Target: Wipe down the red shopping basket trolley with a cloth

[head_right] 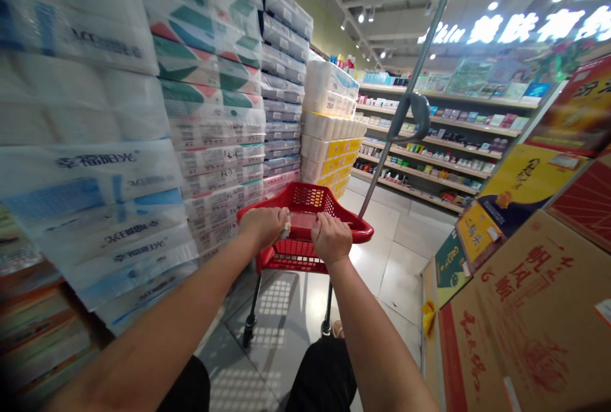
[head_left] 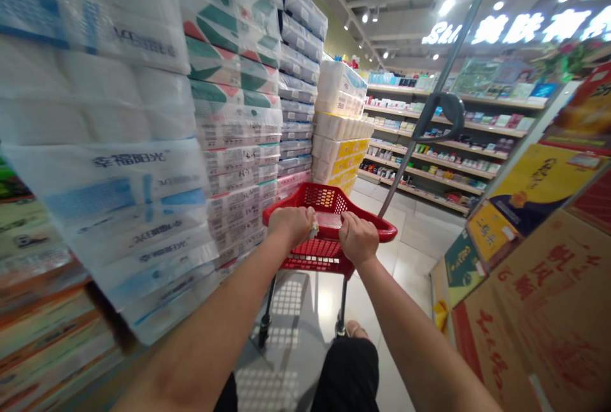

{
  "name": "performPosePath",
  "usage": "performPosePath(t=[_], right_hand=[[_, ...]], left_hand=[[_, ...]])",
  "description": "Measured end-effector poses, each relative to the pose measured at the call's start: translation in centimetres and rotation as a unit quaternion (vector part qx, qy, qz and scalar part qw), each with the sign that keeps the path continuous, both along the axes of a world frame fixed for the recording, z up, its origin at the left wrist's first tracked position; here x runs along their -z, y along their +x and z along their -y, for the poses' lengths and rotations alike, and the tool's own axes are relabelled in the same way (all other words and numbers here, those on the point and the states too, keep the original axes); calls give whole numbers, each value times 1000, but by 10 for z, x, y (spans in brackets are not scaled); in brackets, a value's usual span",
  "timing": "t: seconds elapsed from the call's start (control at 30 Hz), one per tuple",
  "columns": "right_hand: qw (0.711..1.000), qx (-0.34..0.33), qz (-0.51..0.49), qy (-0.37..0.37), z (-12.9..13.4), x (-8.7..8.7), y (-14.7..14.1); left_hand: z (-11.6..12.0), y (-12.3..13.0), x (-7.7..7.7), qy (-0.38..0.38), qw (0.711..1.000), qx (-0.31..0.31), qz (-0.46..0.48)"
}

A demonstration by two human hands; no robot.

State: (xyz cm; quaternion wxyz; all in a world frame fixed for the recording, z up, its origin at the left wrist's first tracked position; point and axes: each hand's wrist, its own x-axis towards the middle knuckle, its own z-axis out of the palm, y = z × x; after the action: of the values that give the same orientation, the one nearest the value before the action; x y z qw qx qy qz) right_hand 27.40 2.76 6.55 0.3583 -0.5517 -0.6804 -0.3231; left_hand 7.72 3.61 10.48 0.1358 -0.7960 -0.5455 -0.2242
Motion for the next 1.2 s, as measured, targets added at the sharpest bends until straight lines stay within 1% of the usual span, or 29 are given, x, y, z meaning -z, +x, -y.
performPosePath(t=[0.03, 0.07, 0.17, 0.2, 0.23, 0.27, 0.33, 0.37, 0.4, 0.43, 0.47, 0.57, 0.63, 0.7, 0.77, 0.83, 0.87, 0.93, 1.03, 1.1, 1.17, 1.2], right_hand=[[1000, 0, -1, 1, 0, 0, 0], [1000, 0, -2, 1, 0, 0, 1], [1000, 0, -2, -2, 1, -1, 0], [1000, 1, -3, -5, 1, -1, 0], [1000, 1, -4, -8, 2, -2, 0], [1000, 1, -5, -11, 2, -2, 1], [1000, 0, -6, -13, 3, -2, 2], [1000, 0, -7, -14, 3, -2, 2], [1000, 0, -7, -13, 3, -2, 2], [1000, 1, -8, -12, 3, -1, 3], [1000, 3, -9, -10, 4, -1, 3], [1000, 4, -10, -11, 5, 0, 4], [1000, 1, -9, -16, 6, 0, 4], [1000, -1, -8, -20, 7, 0, 4], [1000, -2, -8, -18, 7, 0, 3], [1000, -3, -9, -14, 7, 0, 2], [1000, -2, -8, -12, 7, 0, 2], [1000, -3, -6, -8, 6, 1, 2], [1000, -7, -4, -3, 5, 2, 2], [1000, -6, -4, -3, 4, 2, 2], [1000, -1, -5, -5, 2, 1, 2], [1000, 1, -6, -6, 2, 1, 1]], left_hand=[[0, 0, 1, -4, 1000, 2, -1], [2, 0, 3, 10, 1000, 7, 4], [12, -1, 16, 110, 992, 33, 42], [15, -1, 19, 132, 989, 38, 54], [16, 0, 19, 138, 988, 33, 63], [16, 1, 17, 126, 990, 21, 67], [12, 4, 9, 66, 996, -3, 55], [9, 5, 4, 34, 999, -6, 40], [7, 5, 1, 18, 999, -6, 30], [7, 5, 0, 17, 1000, -1, 23], [8, 4, 2, 33, 999, 8, 21], [17, 0, 15, 119, 991, 36, 42], [22, -1, 20, 141, 988, 30, 57], [20, 0, 16, 113, 992, 7, 61], [15, 0, 7, 67, 997, -2, 49], [11, -3, 2, 47, 998, 16, 31], [10, -7, 4, 53, 998, 32, 24], [10, -16, 17, 96, 993, 65, 23], [11, -34, 49, 177, 979, 98, 40], [10, -46, 68, 202, 971, 119, 40], [7, -57, 79, 211, 966, 144, 37], [5, -61, 81, 211, 965, 154, 39]])
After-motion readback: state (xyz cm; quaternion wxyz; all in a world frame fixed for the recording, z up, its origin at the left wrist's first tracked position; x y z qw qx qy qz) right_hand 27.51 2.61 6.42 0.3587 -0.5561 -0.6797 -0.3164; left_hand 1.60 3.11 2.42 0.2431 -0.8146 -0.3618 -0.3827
